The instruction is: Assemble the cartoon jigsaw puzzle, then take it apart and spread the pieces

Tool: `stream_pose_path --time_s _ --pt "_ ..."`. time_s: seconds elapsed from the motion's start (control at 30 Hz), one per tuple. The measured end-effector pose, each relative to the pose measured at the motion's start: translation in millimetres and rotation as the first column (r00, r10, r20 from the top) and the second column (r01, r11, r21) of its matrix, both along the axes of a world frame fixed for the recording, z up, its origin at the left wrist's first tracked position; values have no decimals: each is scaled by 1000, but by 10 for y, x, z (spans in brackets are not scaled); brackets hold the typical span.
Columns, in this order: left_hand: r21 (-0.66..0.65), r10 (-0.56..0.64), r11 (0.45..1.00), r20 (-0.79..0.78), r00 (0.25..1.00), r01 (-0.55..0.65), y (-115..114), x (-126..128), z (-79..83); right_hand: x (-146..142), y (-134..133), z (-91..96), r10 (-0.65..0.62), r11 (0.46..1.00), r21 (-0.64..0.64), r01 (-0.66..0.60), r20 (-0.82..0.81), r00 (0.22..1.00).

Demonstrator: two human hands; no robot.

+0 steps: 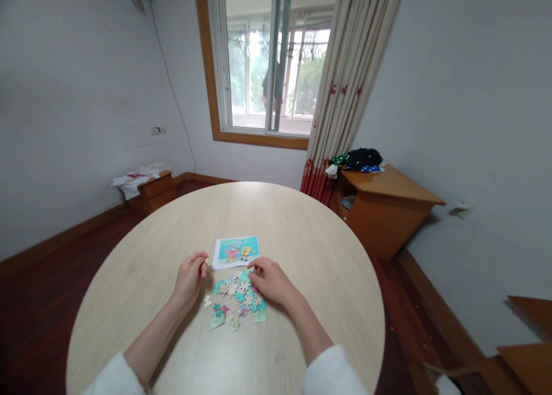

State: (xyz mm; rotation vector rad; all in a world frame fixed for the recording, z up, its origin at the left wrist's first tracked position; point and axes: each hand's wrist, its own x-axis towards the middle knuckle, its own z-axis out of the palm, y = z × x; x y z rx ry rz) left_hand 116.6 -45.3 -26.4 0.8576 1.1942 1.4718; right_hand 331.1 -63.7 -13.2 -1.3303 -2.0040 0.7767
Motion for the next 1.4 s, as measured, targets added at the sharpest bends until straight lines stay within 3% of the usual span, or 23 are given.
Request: stream_pose_path --time_s 0.07,0.17,0.27,0.4,0.53,0.63,0.8,0.93,1.03,1.2,1.4 --pt "-5 -44 999 -72 996 44 -15 3 36 119 -1 38 139 989 -56 -134 95 986" --pt "-36 -198 980 -195 961 195 -52 -3 106 246 -6 54 354 928 -205 -311 220 909" --pt "-57 -396 915 -301 867 399 -95 -34 198 272 -7 15 423 897 -258 -359 265 867" --pt "-4 -531 822 -365 765 569 -150 -119 331 214 -7 -33 369 923 -231 -309 298 880" --pt "-107 -614 745 -498 613 659 -201 -195 392 155 -14 -9 254 962 -172 -214 264 930" --pt "-168 -617 720 -599 510 673 -245 -192 406 122 -18 3 165 982 -130 -139 214 963" --pt "-144 -569 723 -678 465 676 -305 -154 443 94 -4 -62 133 988 -89 -126 87 987" --pt "-308 -651 638 -705 282 705 -326 -167 400 91 -7 -79 130 990 -62 -128 42 991" --pt "-348 -656 582 -736 170 735 -334 -167 319 91 -14 -72 131 991 -43 -130 29 991" --pt "-255 -604 554 -778 173 792 -335 -137 239 103 15 -133 99 995 12 -99 10 995" --pt "-225 -562 648 -786 258 727 -340 -119 294 114 42 -158 82 996 23 -84 55 995"
